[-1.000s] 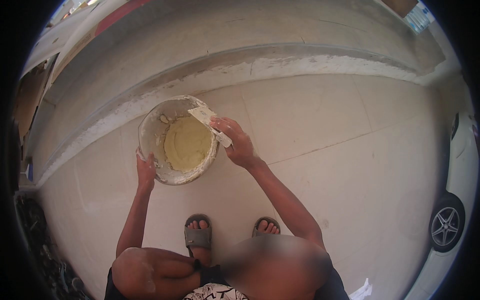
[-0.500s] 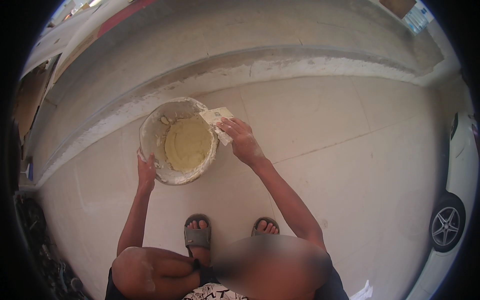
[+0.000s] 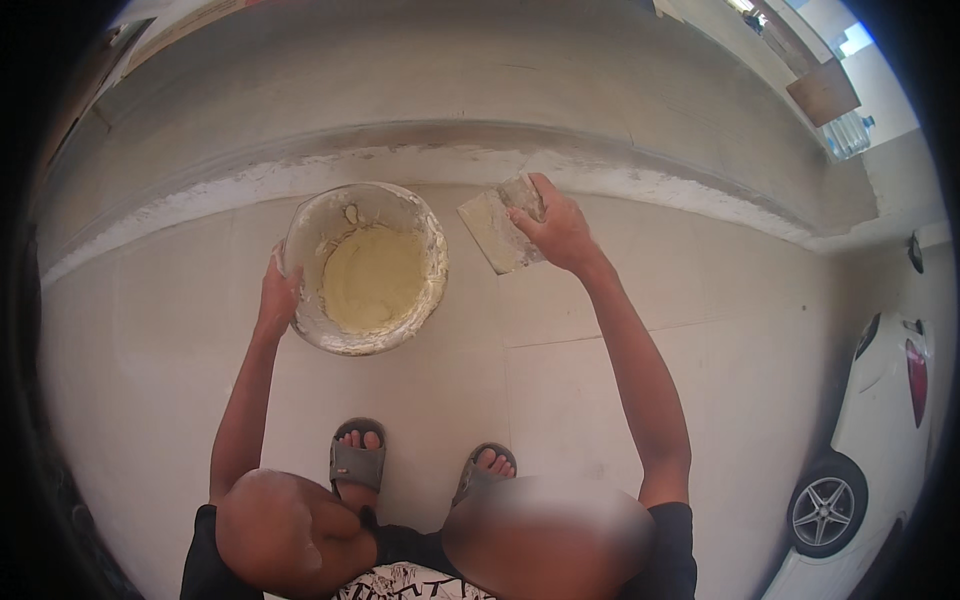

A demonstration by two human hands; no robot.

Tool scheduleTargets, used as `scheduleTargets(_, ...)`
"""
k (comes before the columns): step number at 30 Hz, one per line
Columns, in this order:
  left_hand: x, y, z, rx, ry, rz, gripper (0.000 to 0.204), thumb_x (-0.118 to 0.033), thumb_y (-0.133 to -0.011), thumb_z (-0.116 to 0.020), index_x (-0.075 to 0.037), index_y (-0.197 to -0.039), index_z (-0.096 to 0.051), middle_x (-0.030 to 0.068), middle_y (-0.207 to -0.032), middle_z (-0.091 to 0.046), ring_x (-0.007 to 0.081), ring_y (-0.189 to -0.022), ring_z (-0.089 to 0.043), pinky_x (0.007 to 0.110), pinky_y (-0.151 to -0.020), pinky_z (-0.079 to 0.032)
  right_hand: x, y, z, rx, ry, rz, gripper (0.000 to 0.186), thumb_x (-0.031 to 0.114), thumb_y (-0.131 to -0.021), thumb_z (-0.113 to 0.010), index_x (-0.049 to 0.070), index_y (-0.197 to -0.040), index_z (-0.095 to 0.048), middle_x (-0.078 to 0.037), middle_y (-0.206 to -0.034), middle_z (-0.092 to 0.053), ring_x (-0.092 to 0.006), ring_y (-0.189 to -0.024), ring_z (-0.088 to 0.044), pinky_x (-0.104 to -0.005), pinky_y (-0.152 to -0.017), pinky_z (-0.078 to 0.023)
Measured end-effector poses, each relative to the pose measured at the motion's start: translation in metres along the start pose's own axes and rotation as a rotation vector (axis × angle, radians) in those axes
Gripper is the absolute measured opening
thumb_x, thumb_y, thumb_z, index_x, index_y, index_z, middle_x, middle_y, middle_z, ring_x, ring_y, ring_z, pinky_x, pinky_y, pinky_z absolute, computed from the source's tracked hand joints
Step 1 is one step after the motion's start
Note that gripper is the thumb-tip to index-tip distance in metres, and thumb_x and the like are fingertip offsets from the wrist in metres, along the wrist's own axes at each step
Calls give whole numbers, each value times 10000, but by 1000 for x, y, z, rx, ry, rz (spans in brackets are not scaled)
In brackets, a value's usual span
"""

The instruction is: The person sweeps a tiled floor with a broom, then scoops grout from a bucket using a trowel and applies it to the floor joints. The person spreads the grout over the tile surface and smooths the joints.

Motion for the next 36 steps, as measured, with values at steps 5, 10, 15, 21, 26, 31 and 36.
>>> scheduleTargets(5,14,-6,-5,-72,53,-70,498,-108,-927,-511,-26,-1396,-366,265,-1224,-576,383,-1131,-574,424,-955,-446,23,-59,14,305,81,23,516,282,-839,-689,29,-1258,-528,-144,-1084,-645,-233,-986,-618,-351,-869,-476)
scheduleTargets(10,20,-5,-9,-109,84,-120,499,-115,-918,-519,-22,-1387,-379,260,-1232,-573,403,-1141,-558,418,-967,-431,28,-83,-9,426,123,12,463,284,-858,-694,33,-1222,-554,-101,-1053,-636,-175,-966,-574,-313,-861,-451)
scheduleTargets(15,9,-7,-6,-82,147,-66,479,-99,-902,-526,-18,-1361,-416,271,-1205,-583,400,-1140,-559,417,-961,-431,34,-86,-21,544,178,7,474,285,-851,-705,38,-1228,-557,-91,-1050,-639,-166,-949,-571,-312,-859,-449)
scheduleTargets(21,14,-12,-7,-74,161,-10,479,-105,-912,-530,-34,-1373,-423,231,-1232,-584,319,-1149,-572,371,-978,-419,42,-55,-36,549,171,-66,430,271,-853,-699,34,-1188,-571,-97,-1007,-645,-170,-906,-576,-320,-839,-454)
scheduleTargets(26,-1,-7,-8,-58,185,22,476,-106,-913,-528,-31,-1371,-423,236,-1213,-594,323,-1131,-585,373,-966,-427,50,-27,-45,551,234,-121,452,279,-826,-690,30,-1181,-564,-166,-1056,-636,-281,-943,-606,-383,-835,-466)
scheduleTargets(31,5,-8,-9,-95,159,-17,478,-100,-913,-524,-33,-1374,-419,229,-1218,-595,329,-1138,-582,376,-971,-427,81,-11,-62,490,425,-102,414,272,-833,-662,31,-1150,-549,-217,-1007,-647,-379,-959,-610,-454,-830,-471)
scheduleTargets(36,8,-5,-7,-97,179,-21,472,-100,-911,-526,-39,-1368,-426,236,-1214,-593,348,-1138,-576,386,-963,-431,125,4,-70,360,503,-81,377,236,-861,-666,33,-1144,-521,-223,-921,-662,-397,-869,-630,-445,-757,-471)
Point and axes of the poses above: each hand's wrist, its own y-axis away from the middle knuckle, its own z-axis out of the back of the hand, x = y × z, the point moved 1 cm from there along -y, towards the middle knuckle
